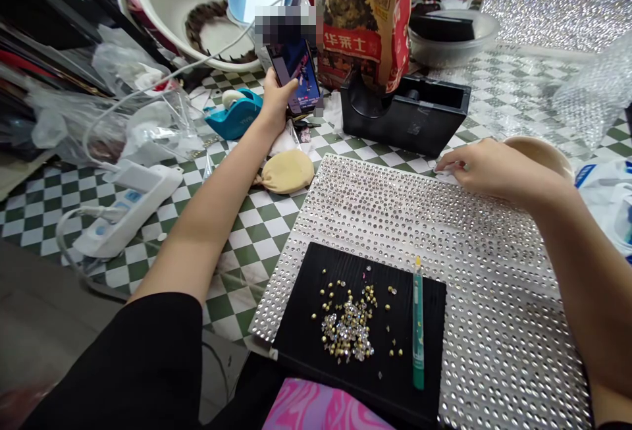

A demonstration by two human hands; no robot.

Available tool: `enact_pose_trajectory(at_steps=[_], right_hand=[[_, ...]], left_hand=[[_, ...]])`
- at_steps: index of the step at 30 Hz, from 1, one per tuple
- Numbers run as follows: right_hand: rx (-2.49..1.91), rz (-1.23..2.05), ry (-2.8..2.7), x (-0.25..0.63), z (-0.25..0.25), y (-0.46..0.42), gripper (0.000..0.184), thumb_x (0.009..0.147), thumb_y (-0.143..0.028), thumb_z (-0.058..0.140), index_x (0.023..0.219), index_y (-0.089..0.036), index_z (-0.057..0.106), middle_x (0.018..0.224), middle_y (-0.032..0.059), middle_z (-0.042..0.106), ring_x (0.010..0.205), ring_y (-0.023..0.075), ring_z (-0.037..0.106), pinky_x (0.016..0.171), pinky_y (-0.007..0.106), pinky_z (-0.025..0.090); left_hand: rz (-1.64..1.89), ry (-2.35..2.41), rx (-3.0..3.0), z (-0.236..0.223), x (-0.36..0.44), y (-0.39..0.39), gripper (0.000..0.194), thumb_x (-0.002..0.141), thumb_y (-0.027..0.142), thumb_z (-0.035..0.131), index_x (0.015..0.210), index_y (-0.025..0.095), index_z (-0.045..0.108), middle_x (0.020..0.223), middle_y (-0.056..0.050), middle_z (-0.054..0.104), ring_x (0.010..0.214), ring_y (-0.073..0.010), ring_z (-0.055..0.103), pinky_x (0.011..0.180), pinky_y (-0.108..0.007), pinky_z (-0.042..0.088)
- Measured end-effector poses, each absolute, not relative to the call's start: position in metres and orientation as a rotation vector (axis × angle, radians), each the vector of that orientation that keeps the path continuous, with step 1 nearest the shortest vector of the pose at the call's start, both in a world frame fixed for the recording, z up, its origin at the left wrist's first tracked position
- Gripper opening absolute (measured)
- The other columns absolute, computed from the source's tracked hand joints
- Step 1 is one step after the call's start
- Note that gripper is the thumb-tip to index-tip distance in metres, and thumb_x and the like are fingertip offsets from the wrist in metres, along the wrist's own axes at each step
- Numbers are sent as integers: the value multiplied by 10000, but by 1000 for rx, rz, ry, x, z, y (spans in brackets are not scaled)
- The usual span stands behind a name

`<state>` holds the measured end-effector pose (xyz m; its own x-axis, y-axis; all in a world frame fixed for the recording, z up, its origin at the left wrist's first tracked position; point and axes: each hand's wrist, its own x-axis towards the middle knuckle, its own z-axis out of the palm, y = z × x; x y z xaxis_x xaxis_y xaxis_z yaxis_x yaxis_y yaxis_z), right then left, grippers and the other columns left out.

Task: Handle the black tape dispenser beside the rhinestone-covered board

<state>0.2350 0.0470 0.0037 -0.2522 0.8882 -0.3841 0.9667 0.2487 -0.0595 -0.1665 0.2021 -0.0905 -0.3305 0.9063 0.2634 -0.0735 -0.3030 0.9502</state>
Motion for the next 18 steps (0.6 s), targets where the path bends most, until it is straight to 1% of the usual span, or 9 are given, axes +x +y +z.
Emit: enact_pose_trajectory(at_steps=[2, 4, 6, 8, 11, 12, 14, 16, 18], right_hand=[[1729, -416, 2232, 233, 5, 47, 475, 899, -258, 425, 1216, -279, 777, 1210, 24, 739, 1121, 286, 688, 959, 419, 530], [1728, -417, 2221, 231, 6, 46, 476, 900, -258, 427, 1222, -276, 777, 1217, 27, 738, 1126, 294, 689, 949, 423, 536], [1731, -416, 2220, 231, 7, 46, 472, 896, -261, 434, 1216, -278, 781, 1214, 27, 740, 1123, 299, 692, 940, 421, 541], [1733, -411, 2230, 231, 7, 45, 467, 889, -261, 443, 1206, -278, 785, 1204, 24, 744, 1115, 299, 697, 942, 417, 541], [1737, -413, 2236, 232, 6, 45, 463, 886, -263, 445, 1196, -277, 788, 1193, 20, 747, 1111, 295, 699, 942, 410, 541], [1739, -413, 2235, 232, 6, 45, 463, 887, -266, 444, 1196, -278, 788, 1196, 18, 746, 1114, 293, 698, 942, 408, 541], [1745, -407, 2227, 232, 6, 46, 469, 890, -268, 435, 1199, -282, 787, 1208, 13, 743, 1120, 287, 696, 937, 402, 543], [1743, -400, 2221, 233, 5, 46, 476, 898, -270, 423, 1208, -282, 785, 1216, 11, 739, 1118, 281, 696, 939, 400, 542], [1735, -400, 2223, 234, 5, 47, 479, 909, -274, 411, 1213, -281, 782, 1223, 9, 736, 1125, 276, 692, 947, 400, 540]], left_hand=[[1746, 1173, 1144, -92, -168, 204, 180, 977, 369, 746, 908, 336, 584, 890, 33, 707, 1219, -225, 577, 1097, -331, 476], [1756, 1160, 1089, -94, -171, 208, 208, 1044, 352, 684, 868, 315, 580, 920, 17, 700, 1192, -221, 604, 1055, -313, 509], [1761, 1121, 1041, -98, -174, 213, 254, 1123, 280, 567, 870, 288, 569, 958, 6, 698, 1132, -202, 637, 1009, -295, 530], [1775, 1064, 1042, -101, -177, 217, 309, 1169, 208, 453, 884, 271, 556, 973, 1, 694, 1064, -182, 654, 965, -281, 542], [1798, 1073, 1096, -102, -178, 217, 355, 1174, 178, 413, 853, 268, 536, 933, 8, 674, 1009, -175, 647, 922, -264, 551], [1788, 1099, 1107, -101, -178, 216, 335, 1145, 144, 440, 851, 271, 536, 931, 15, 673, 1011, -178, 643, 920, -262, 555], [1739, 1155, 1104, -100, -178, 213, 266, 1022, 53, 540, 879, 277, 558, 946, 27, 679, 1040, -195, 628, 919, -271, 563], [1683, 1193, 1085, -99, -178, 211, 279, 869, 6, 634, 913, 277, 586, 941, 22, 677, 1071, -231, 621, 891, -288, 573], [1670, 1224, 1072, -99, -179, 210, 313, 773, -4, 671, 913, 266, 597, 912, 2, 660, 1074, -271, 632, 840, -302, 573]])
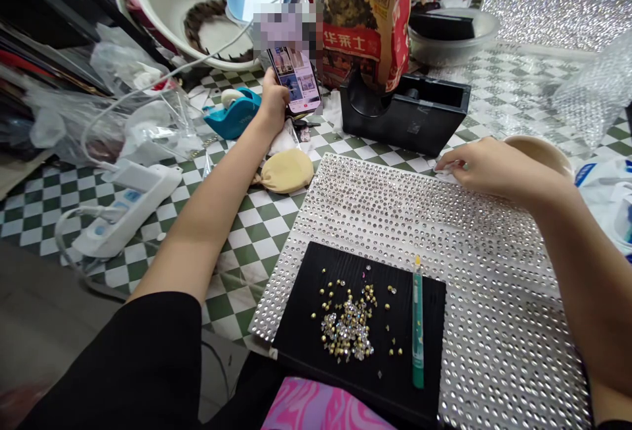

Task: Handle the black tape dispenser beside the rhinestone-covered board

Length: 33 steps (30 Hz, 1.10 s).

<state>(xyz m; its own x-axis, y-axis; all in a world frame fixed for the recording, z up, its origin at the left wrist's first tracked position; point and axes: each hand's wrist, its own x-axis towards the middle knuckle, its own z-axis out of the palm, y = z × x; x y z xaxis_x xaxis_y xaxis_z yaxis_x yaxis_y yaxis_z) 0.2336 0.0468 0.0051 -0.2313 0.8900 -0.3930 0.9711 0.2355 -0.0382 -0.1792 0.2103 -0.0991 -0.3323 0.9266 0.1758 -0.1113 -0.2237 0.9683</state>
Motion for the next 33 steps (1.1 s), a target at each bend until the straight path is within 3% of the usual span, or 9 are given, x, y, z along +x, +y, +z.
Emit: enact_pose_trajectory(at_steps=[6, 10, 15, 18, 24, 28, 33], right_hand=[[1724, -405, 2227, 234, 4, 46, 475, 921, -277, 408, 1218, -274, 779, 1231, 10, 733, 1146, 273, 685, 963, 401, 535], [1727, -396, 2219, 232, 4, 46, 474, 924, -277, 410, 1218, -274, 782, 1238, 13, 732, 1159, 279, 682, 974, 405, 534], [1731, -400, 2211, 232, 5, 47, 474, 926, -276, 409, 1221, -273, 781, 1238, 13, 731, 1158, 276, 682, 967, 399, 537], [1723, -398, 2225, 233, 4, 47, 476, 920, -283, 409, 1214, -272, 784, 1221, 15, 737, 1145, 279, 687, 961, 400, 537], [1711, -380, 2242, 236, 1, 49, 481, 906, -287, 412, 1211, -284, 784, 1209, 7, 741, 1114, 281, 695, 926, 400, 539], [1695, -376, 2254, 236, 2, 48, 477, 907, -279, 419, 1219, -276, 780, 1218, 14, 739, 1123, 280, 694, 963, 400, 533], [1703, -379, 2220, 231, 5, 47, 473, 926, -271, 412, 1225, -268, 779, 1233, 11, 734, 1143, 272, 687, 991, 400, 529]], left_hand=[[1677, 1162, 1051, -99, -179, 212, 282, 789, 34, 653, 927, 273, 593, 1022, 17, 701, 1165, -263, 644, 899, -305, 566], [1700, 1156, 1021, -95, -177, 210, 234, 948, 105, 684, 855, 291, 577, 969, 38, 704, 1182, -237, 626, 982, -310, 555], [1694, 1137, 991, -93, -175, 208, 303, 1138, 125, 496, 878, 275, 537, 929, 36, 682, 1100, -175, 654, 1009, -277, 522], [1717, 1084, 978, -94, -175, 209, 325, 1207, 254, 453, 895, 266, 544, 923, 26, 684, 1101, -159, 662, 954, -251, 544], [1756, 1079, 992, -95, -180, 215, 388, 1178, 134, 426, 839, 234, 586, 877, 3, 655, 1004, -210, 701, 907, -275, 565], [1758, 996, 993, -101, -183, 221, 430, 1212, 269, 337, 902, 240, 634, 964, -23, 701, 1029, -219, 713, 924, -298, 581], [1757, 933, 963, -106, -185, 224, 416, 1205, 276, 294, 1000, 223, 653, 1071, -45, 715, 1097, -246, 717, 990, -359, 590]])
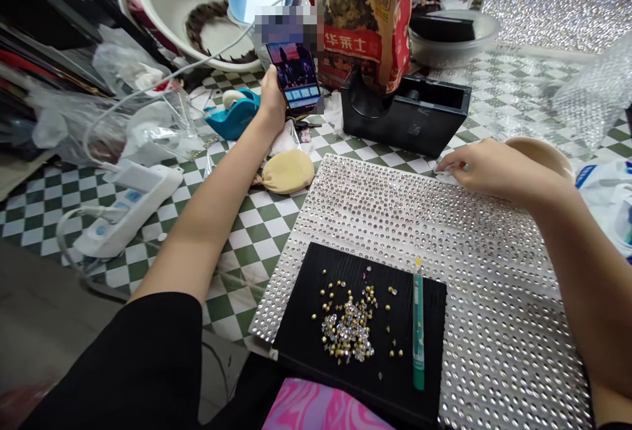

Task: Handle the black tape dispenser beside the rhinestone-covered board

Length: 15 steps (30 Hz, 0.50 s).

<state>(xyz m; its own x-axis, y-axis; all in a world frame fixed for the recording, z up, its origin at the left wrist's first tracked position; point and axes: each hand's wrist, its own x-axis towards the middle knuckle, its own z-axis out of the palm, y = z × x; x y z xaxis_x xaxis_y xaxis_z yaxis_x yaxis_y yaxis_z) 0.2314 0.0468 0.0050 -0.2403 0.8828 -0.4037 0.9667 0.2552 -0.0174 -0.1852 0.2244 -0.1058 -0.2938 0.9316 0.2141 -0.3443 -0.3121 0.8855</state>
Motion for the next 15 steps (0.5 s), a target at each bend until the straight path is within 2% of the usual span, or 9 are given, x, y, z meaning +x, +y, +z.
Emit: enact_pose_trajectory(at_steps=[3, 7, 12, 15], right_hand=[[1715, -386, 2203, 229, 7, 46, 473, 930, -272, 407, 1215, -267, 784, 1230, 7, 735, 1144, 267, 687, 1003, 399, 527], [1728, -396, 2207, 229, 7, 45, 478, 923, -299, 402, 1211, -274, 783, 1223, 8, 737, 1131, 262, 689, 983, 395, 531], [1741, -403, 2244, 234, 5, 45, 523, 906, -390, 395, 1255, -265, 763, 1224, 37, 736, 1103, 288, 693, 942, 411, 536], [1730, -412, 2271, 236, 3, 46, 560, 890, -435, 391, 1271, -250, 758, 1223, 59, 735, 1087, 307, 696, 931, 423, 538]], left_hand=[[1742, 962, 942, -105, -186, 223, 381, 1185, 340, 373, 968, 256, 674, 1122, -57, 718, 1170, -273, 696, 1001, -345, 597], [1753, 953, 943, -105, -186, 223, 372, 1161, 326, 382, 957, 263, 687, 1100, -65, 724, 1180, -279, 691, 1020, -355, 599], [1762, 1092, 870, -104, -182, 221, 275, 1123, 348, 486, 927, 297, 671, 1026, -34, 718, 1225, -263, 660, 1042, -341, 581], [1782, 1118, 881, -101, -178, 217, 302, 1149, 317, 453, 906, 299, 631, 973, -1, 710, 1166, -225, 673, 991, -310, 584]])
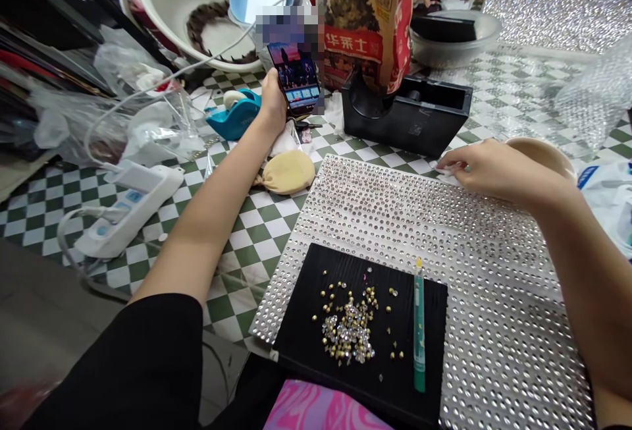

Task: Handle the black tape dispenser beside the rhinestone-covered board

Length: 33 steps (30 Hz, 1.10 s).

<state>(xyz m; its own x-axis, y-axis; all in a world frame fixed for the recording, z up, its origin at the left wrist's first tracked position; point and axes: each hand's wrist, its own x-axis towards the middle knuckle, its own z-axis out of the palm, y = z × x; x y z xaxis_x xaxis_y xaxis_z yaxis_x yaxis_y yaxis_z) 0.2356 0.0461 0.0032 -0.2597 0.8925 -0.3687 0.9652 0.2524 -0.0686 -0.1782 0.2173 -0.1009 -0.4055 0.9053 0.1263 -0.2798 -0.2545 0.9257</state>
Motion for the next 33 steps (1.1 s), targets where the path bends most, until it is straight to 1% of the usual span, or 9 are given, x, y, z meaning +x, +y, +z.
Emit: enact_pose_trajectory(at_steps=[3, 5, 9, 13, 16, 21, 25, 28, 33], right_hand=[[1722, -409, 2293, 237, 2, 47, 582, 873, -470, 403, 1278, -242, 753, 1229, 74, 732, 1083, 322, 696, 919, 436, 542], [1716, -400, 2296, 240, 0, 49, 598, 864, -494, 414, 1292, -238, 743, 1226, 83, 732, 1073, 328, 696, 912, 444, 544], [1668, -395, 2315, 247, -5, 52, 630, 858, -505, 408, 1335, -230, 715, 1271, 87, 713, 1115, 326, 683, 933, 444, 545], [1663, -374, 2338, 253, -9, 54, 626, 874, -483, 377, 1345, -234, 705, 1287, 84, 706, 1123, 317, 681, 920, 434, 552], [1666, -363, 2354, 254, -9, 55, 617, 879, -473, 375, 1339, -231, 706, 1276, 91, 708, 1112, 319, 685, 900, 429, 556], [1664, -369, 2355, 252, -8, 55, 596, 866, -462, 399, 1312, -225, 714, 1217, 110, 723, 1026, 320, 701, 811, 410, 560], [1656, -371, 2358, 250, -7, 55, 577, 856, -454, 401, 1290, -241, 715, 1203, 102, 727, 1021, 316, 699, 821, 403, 549], [1670, -376, 2344, 248, -6, 54, 563, 847, -450, 406, 1277, -259, 714, 1194, 89, 731, 1008, 314, 700, 822, 404, 539], [1713, -388, 2307, 245, -3, 51, 540, 828, -447, 422, 1244, -276, 722, 1147, 73, 741, 982, 307, 699, 819, 400, 526]], left_hand=[[1786, 1077, 938, -97, -176, 214, 394, 1191, 191, 297, 925, 262, 578, 894, 31, 691, 1023, -166, 693, 923, -278, 578], [1777, 1058, 952, -97, -177, 214, 422, 1198, 145, 240, 947, 240, 566, 886, 31, 683, 992, -153, 698, 916, -278, 570], [1771, 1062, 968, -100, -179, 217, 404, 1193, 247, 288, 922, 280, 586, 973, 10, 707, 1051, -181, 690, 943, -294, 569], [1773, 1047, 978, -101, -178, 217, 378, 1156, 228, 286, 942, 285, 592, 986, 13, 722, 1023, -178, 675, 951, -307, 565], [1758, 1074, 978, -99, -176, 216, 358, 1159, 244, 299, 940, 283, 580, 969, 11, 717, 1018, -177, 685, 931, -297, 574], [1737, 1164, 944, -102, -178, 219, 257, 1131, 356, 440, 936, 326, 604, 1050, 1, 719, 1176, -217, 670, 982, -306, 581], [1755, 1078, 967, -104, -180, 222, 310, 1126, 326, 390, 918, 303, 619, 1074, -34, 707, 1150, -242, 685, 994, -344, 585], [1757, 1077, 863, -102, -180, 222, 288, 1129, 340, 436, 929, 288, 637, 1082, -48, 696, 1187, -262, 673, 1006, -333, 584], [1752, 1074, 824, -99, -178, 218, 268, 1139, 337, 455, 953, 286, 640, 1047, -35, 700, 1243, -250, 645, 1028, -320, 581]])
